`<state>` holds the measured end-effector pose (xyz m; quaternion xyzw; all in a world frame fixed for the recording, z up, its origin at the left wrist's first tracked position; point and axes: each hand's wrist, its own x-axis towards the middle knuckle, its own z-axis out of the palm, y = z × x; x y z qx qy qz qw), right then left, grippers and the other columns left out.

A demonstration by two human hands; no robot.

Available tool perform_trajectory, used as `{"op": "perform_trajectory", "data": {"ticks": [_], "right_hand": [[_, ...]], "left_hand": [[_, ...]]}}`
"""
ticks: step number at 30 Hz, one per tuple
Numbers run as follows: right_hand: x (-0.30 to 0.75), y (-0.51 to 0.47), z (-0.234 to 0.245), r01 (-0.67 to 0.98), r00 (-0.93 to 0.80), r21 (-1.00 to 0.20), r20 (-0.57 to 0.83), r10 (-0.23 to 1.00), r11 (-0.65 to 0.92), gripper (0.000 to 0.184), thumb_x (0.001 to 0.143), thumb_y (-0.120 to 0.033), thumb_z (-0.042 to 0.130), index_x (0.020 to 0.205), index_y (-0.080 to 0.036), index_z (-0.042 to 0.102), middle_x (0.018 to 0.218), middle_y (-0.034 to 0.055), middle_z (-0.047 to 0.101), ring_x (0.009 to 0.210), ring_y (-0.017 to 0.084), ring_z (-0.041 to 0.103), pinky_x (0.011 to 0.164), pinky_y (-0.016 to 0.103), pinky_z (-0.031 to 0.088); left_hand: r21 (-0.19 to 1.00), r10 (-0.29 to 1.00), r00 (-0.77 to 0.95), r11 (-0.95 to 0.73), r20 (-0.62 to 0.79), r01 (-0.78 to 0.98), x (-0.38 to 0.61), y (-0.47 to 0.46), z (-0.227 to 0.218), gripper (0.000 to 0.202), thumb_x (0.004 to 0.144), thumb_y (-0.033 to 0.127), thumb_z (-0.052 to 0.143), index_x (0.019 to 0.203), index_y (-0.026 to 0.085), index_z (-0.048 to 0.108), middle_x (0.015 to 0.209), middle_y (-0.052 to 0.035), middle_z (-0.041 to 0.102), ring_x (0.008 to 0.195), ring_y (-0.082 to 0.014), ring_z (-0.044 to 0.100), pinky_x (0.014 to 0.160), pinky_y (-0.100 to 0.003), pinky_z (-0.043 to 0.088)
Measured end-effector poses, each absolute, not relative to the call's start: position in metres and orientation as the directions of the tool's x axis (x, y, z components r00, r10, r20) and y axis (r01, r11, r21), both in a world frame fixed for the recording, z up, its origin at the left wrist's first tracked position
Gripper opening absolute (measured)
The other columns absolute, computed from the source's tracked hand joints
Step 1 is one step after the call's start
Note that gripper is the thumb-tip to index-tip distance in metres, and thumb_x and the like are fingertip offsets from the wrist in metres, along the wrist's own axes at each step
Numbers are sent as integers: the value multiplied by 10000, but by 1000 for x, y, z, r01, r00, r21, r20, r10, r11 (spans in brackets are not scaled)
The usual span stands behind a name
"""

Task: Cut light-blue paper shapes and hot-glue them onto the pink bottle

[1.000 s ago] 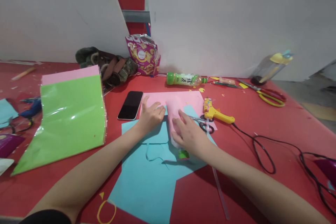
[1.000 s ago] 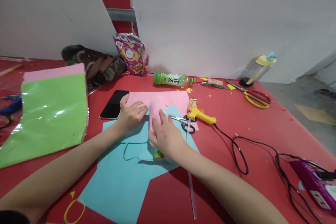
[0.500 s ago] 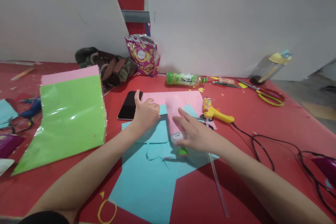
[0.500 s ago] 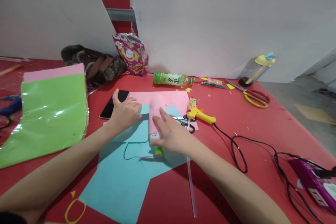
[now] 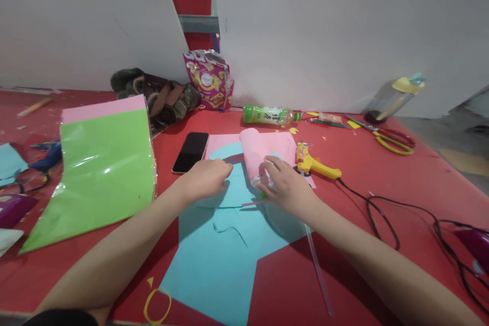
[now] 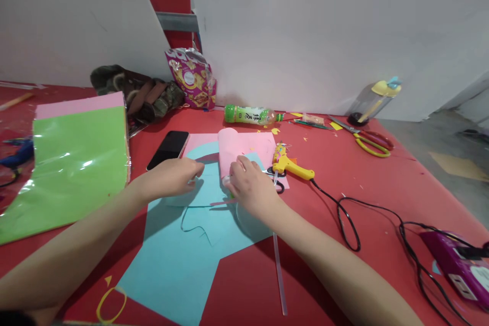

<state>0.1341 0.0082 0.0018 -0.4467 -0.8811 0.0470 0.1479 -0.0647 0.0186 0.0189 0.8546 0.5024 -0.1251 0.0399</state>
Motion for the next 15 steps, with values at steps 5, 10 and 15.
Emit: {"op": "perform_trajectory", "data": {"ticks": [5, 10, 15], "right_hand": [[137, 8, 6, 778, -555, -213, 209, 805, 592, 145, 819, -239, 455, 903, -139, 519, 998, 132, 551, 925, 236, 514, 735, 349, 449], [140, 7, 9, 786, -547, -207, 207, 811, 583, 150, 810, -216, 464, 905, -120, 528, 985, 130, 564, 898, 237, 519, 753, 354, 446], [141, 4, 14, 774, -575, -194, 184, 797, 603, 152, 807, -219, 473, 916, -128, 529, 972, 116, 560, 884, 231, 508, 741, 352, 441]], "left_hand": [[38, 777, 523, -546, -349, 837, -60, 14, 11, 256, 640, 301, 617, 849, 160, 570, 867, -65, 622, 780, -222, 590, 578, -252, 411], [38, 759, 519, -551, -393, 834, -57, 13, 3, 279, 632, 282, 654, 857, 143, 564, 804, -76, 625, 723, -231, 595, 529, -254, 397], [17, 780, 508, -541, -366, 841, -67, 18, 3, 81, 742, 168, 492, 742, 145, 569, 772, -86, 620, 719, -228, 596, 525, -251, 378]]}}
